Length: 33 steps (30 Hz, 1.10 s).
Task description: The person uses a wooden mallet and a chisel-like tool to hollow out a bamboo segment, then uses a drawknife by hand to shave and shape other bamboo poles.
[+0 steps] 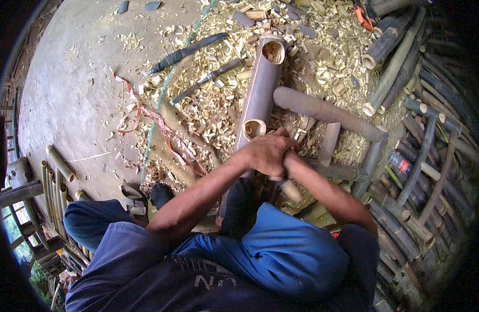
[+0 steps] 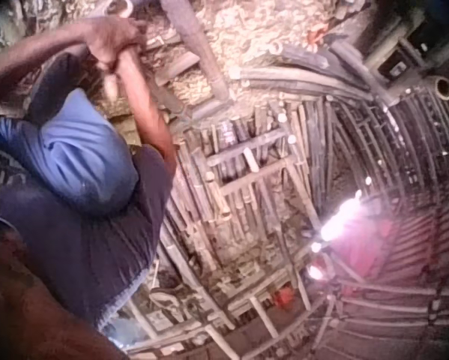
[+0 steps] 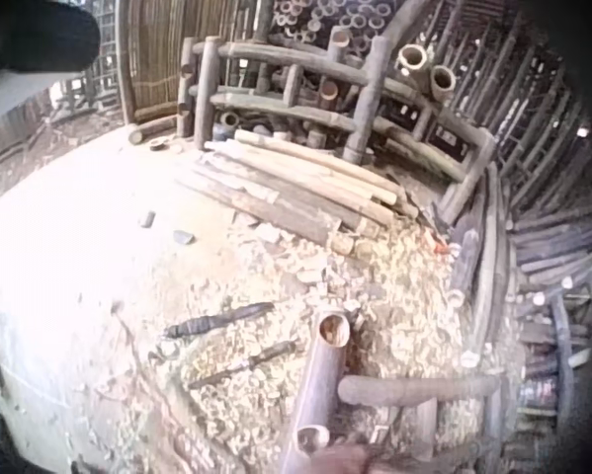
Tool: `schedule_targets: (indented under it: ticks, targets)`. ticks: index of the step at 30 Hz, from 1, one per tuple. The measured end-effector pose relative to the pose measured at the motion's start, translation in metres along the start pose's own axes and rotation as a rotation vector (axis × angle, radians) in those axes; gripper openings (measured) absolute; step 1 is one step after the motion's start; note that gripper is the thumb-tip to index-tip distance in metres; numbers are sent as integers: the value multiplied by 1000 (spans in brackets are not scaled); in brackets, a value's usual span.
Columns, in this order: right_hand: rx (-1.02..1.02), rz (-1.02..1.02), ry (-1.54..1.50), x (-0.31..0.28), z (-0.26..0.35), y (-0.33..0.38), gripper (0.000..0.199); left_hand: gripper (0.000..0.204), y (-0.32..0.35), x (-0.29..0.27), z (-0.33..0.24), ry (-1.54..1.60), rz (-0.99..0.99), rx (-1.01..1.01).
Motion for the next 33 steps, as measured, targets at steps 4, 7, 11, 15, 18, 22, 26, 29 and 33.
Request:
schedule_targets:
  ticks: [4, 7, 11, 15, 18, 22, 26, 29, 33]
  targets:
    - [-158, -43, -674, 49, -12, -5, 45, 92, 30, -10, -14, -210, -203, 92]
    - [-154, 66, -961, 69, 3, 12, 46, 110, 109, -57, -13, 14, -549, -51]
    - [-202, 121, -933, 77, 90, 85, 39, 114, 152, 6, 27, 619, -242, 107]
    - [-189, -11, -123, 49, 131, 117, 39, 81, 184, -5, 19, 373, -435, 57]
    - [-139, 54, -233, 23, 190, 160, 33, 66, 192, -40, -27, 214, -467, 56]
    - [-271, 9, -108, 18, 271, 199, 27, 59, 191, -94, -74, 120, -498, 83]
    - [-268, 26, -214, -1, 267, 176, 23, 60, 174, -101, -72, 139, -470, 0]
    - [-273, 55, -188, -5, 242, 156, 24, 61, 183, -89, -61, 181, -506, -23]
    - [-225, 128, -251, 26, 200, 154, 30, 65, 205, -55, -29, 93, -552, -105]
Point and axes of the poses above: each hand's wrist, its own y-axis away from the middle knuckle, its own x-axis out of the palm, z = x × y, the point moved 10 cm from there along -y, towards the middle knuckle, and after that the axes turned 3 degrees about -x, right-handed, at the moved point
